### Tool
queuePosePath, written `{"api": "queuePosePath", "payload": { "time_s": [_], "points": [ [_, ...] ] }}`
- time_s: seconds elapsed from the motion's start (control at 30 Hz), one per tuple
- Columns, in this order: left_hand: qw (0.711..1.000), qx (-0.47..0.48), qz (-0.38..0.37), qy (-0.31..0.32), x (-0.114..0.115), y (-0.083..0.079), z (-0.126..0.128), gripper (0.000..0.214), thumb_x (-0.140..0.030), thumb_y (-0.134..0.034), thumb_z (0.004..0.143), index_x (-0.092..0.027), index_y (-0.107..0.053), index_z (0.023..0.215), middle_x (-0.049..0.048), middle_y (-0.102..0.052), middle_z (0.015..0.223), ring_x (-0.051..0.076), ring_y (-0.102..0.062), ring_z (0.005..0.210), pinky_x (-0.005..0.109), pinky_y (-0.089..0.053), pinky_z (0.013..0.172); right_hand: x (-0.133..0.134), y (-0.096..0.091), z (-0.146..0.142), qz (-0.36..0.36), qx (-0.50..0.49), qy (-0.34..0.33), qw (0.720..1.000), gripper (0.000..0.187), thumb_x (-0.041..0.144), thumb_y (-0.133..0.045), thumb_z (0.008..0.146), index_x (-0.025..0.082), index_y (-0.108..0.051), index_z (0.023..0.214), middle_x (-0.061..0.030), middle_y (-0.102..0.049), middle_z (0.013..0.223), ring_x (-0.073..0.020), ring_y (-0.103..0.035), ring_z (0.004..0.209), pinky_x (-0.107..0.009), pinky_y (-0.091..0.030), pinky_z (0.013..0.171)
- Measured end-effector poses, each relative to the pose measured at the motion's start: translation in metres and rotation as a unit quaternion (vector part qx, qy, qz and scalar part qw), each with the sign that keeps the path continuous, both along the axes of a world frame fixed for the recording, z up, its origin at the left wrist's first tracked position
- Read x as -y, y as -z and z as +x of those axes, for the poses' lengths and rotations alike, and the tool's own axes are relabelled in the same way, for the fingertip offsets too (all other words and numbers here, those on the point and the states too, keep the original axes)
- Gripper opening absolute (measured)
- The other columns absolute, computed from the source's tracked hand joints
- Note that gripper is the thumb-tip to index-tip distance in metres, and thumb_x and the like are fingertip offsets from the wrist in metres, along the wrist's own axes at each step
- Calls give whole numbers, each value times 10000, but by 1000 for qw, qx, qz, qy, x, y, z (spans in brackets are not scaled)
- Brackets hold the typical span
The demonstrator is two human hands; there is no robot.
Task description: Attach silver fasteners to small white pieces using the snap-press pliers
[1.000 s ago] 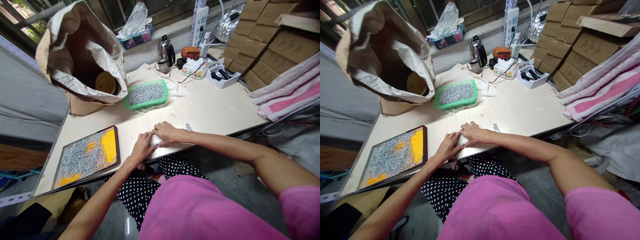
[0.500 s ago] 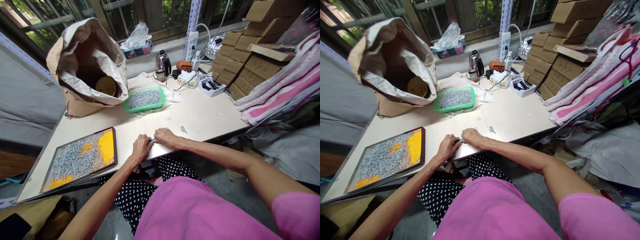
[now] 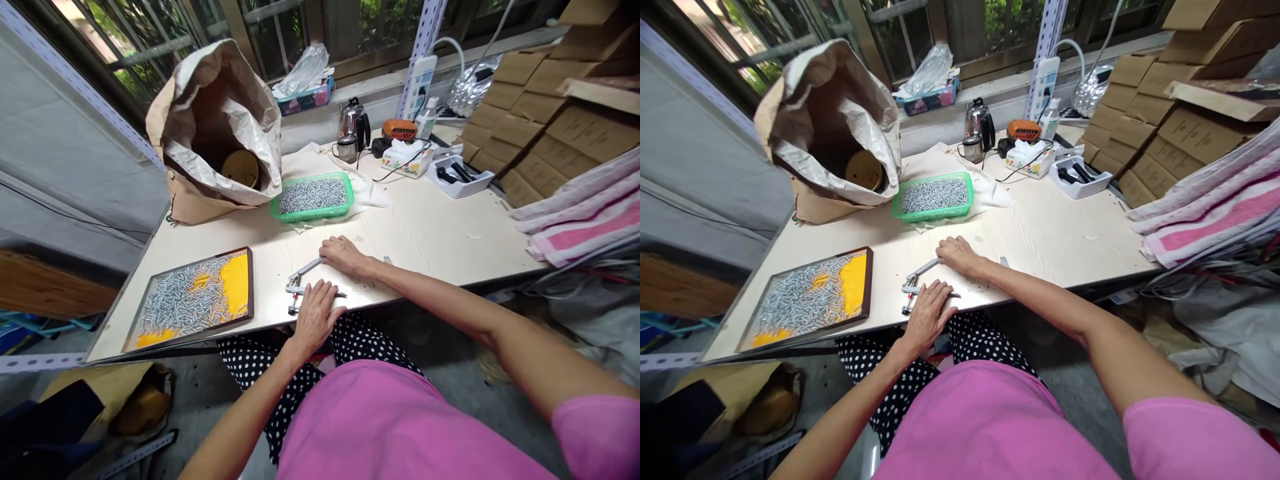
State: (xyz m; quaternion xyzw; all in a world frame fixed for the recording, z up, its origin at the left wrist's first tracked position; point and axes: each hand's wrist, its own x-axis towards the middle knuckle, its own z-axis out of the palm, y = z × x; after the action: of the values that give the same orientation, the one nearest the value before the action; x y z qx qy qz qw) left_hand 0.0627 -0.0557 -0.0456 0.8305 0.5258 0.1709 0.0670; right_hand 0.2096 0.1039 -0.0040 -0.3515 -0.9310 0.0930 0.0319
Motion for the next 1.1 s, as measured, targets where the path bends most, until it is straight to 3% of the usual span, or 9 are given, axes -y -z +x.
{"api": "queuePosePath", "payload": {
  "time_s": [0.23,0.37,0.53,0.6,0.7,0.77,0.87,1.0,1.1],
  "points": [
    [999,23,-37,2,-8,-9,-3,512,-470,-533,995,-179,-516,1415,167,-578,1460,342,-433,1450,623,-287,1211,-12,-7,-17,3,22,-18,1000,184,226,-574,971,162,-688,1100,-120,-650,1151,-261,-524,1098,-359,-308,841],
    [998,51,-26,23,1,-13,2,493,-468,-522,1001,-182,-543,1401,176,-595,1431,328,-501,1396,581,-377,1173,17,-10,-41,7,-18,-146,989,210,274,-586,980,240,-709,1147,-93,-628,1135,-238,-520,1035,-330,-308,776],
    [991,53,77,90,39,-37,-14,272,-336,-512,1023,-204,-695,1176,99,-740,1159,246,-664,1152,428,-524,1049,46,-11,-78,-12,20,-275,961,190,272,-596,966,216,-758,884,-91,-624,1044,-228,-522,971,-332,-330,747],
    [991,32,126,31,47,-52,-42,230,-259,-516,1016,-209,-719,1111,73,-757,1070,228,-668,1072,403,-536,1006,48,-8,-86,-11,27,-282,959,197,237,-589,960,193,-744,845,-98,-624,1038,-224,-531,954,-345,-353,769],
    [978,-26,120,-171,43,-73,-104,282,-265,-473,1022,-204,-742,1080,95,-744,988,248,-628,949,417,-543,893,48,0,-91,-29,-1,-283,959,186,217,-565,967,170,-712,864,-99,-631,1018,-215,-552,923,-351,-386,779],
    [958,-70,67,-272,33,-82,-145,307,-295,-475,1010,-198,-765,1024,110,-724,950,274,-598,930,419,-531,843,49,3,-91,-64,-56,-269,959,166,204,-539,977,159,-686,913,-91,-641,987,-202,-568,900,-338,-411,782],
    [946,-106,-45,-303,18,-82,-183,265,-281,-533,962,-210,-788,952,101,-720,949,280,-590,956,397,-509,856,43,-5,-83,-108,-204,-202,952,139,205,-504,984,160,-636,981,-73,-653,951,-179,-582,846,-311,-446,768],
    [944,-133,-154,-260,8,-78,-184,230,-264,-573,929,-222,-793,878,100,-721,939,283,-599,1028,360,-494,834,-5,-47,-65,-21,-387,-34,921,132,254,-490,985,180,-599,969,-51,-648,901,-167,-563,763,-307,-458,728],
    [931,-180,-200,-245,7,-77,-175,296,-262,-532,949,-203,-755,763,103,-710,891,270,-617,997,334,-480,799,-60,-82,-47,70,-413,99,903,82,206,-536,955,177,-609,978,-54,-645,924,-182,-587,814,-323,-472,789]
  ]
}}
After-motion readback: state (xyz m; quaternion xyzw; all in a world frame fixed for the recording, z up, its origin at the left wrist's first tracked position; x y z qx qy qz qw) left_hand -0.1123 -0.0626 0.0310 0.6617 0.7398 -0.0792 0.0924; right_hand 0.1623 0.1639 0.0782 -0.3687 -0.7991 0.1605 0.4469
